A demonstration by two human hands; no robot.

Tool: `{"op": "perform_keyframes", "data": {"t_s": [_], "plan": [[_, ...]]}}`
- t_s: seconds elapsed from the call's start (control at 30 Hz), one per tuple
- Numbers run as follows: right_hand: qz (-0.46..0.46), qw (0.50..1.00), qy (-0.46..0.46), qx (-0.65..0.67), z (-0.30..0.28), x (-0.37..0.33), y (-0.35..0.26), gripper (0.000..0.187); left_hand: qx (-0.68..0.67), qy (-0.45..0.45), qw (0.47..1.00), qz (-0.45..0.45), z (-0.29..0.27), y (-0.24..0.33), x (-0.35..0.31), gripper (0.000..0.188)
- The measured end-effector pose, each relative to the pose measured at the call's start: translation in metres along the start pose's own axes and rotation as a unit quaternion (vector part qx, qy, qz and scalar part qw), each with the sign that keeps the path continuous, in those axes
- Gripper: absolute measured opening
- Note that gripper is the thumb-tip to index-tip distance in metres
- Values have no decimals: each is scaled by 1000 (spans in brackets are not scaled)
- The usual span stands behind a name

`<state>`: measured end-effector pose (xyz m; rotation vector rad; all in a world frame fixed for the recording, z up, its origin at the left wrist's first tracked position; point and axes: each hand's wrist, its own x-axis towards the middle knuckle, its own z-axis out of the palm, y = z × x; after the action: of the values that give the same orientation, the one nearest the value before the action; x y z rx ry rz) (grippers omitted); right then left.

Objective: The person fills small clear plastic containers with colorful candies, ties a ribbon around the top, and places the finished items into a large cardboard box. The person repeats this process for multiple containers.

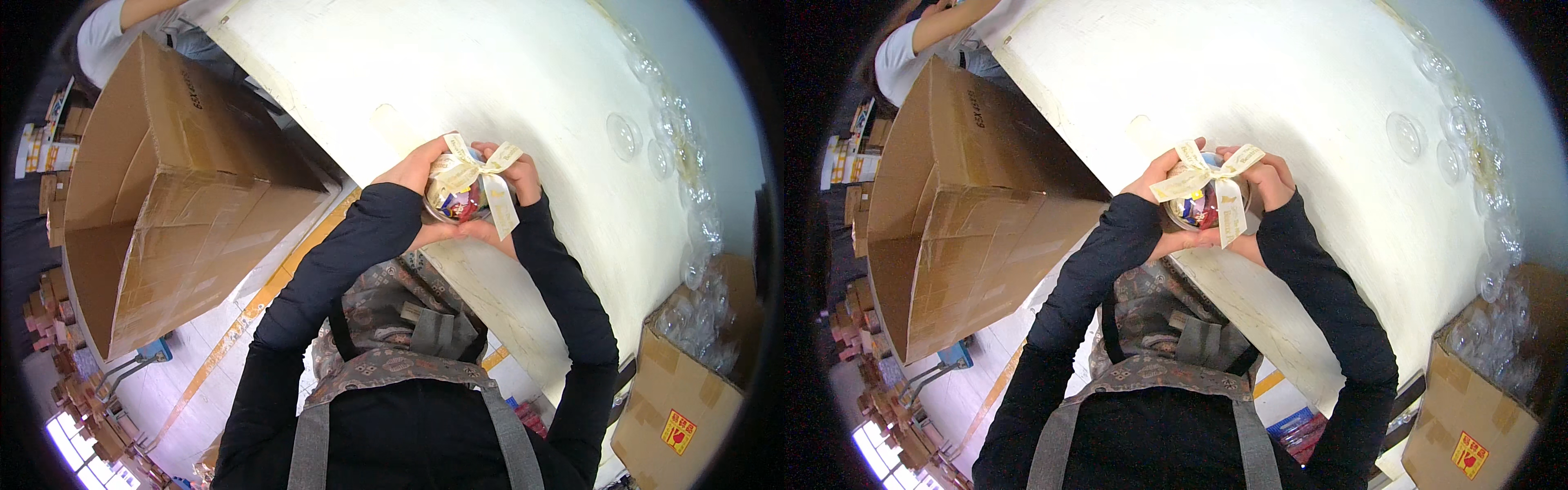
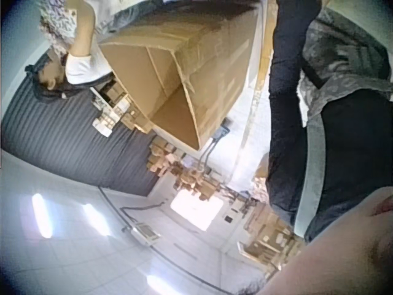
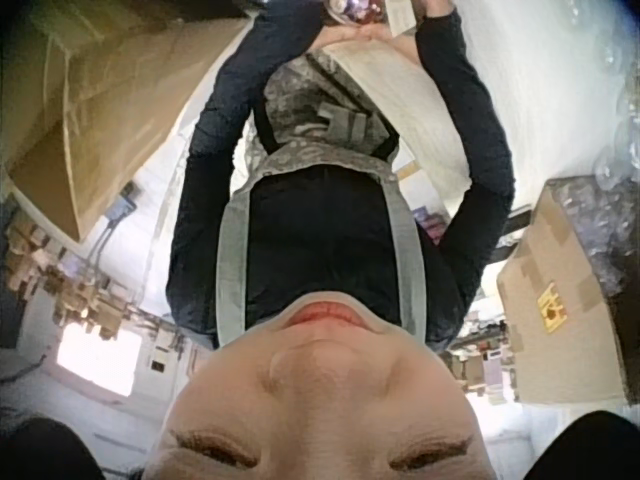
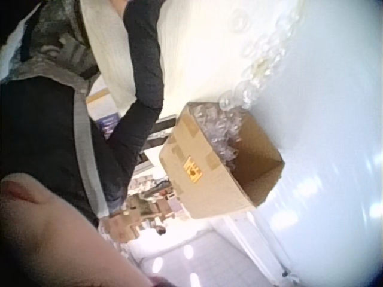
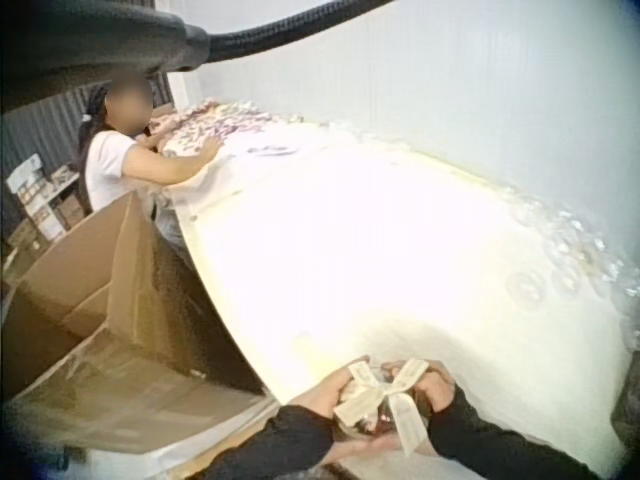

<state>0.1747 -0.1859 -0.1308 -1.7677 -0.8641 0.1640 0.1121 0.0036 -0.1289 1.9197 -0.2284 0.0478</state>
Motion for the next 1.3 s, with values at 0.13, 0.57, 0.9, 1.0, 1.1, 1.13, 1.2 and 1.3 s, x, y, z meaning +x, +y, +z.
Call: {"op": "perform_keyframes", "data": {"t_s": [0.13,0.57,0.9,1.0,1.1,1.13,1.2,1.3], "plan": [[68,991,-112,28,-5,14,79,81,-25,9,1000,6,7,-5,4,104],[194,950,-237,-53,-24,25,59,63,-186,55,976,-102,11,-25,8,64],[-157,976,-84,-128,-35,-17,2,85,134,116,983,40,6,13,-20,80],[-243,956,-11,-163,-25,-24,-13,75,145,172,950,216,9,-16,-27,37],[-236,952,-41,-191,-18,-19,-23,71,160,212,926,269,20,-6,-26,29],[-219,955,-40,-194,-15,-19,-24,70,169,214,930,248,20,-3,-27,30],[-195,958,-32,-206,-14,-15,-24,68,186,164,950,191,14,-4,-23,34],[-149,977,8,-149,-4,-11,-22,65,156,89,978,106,9,5,-16,44]]}}
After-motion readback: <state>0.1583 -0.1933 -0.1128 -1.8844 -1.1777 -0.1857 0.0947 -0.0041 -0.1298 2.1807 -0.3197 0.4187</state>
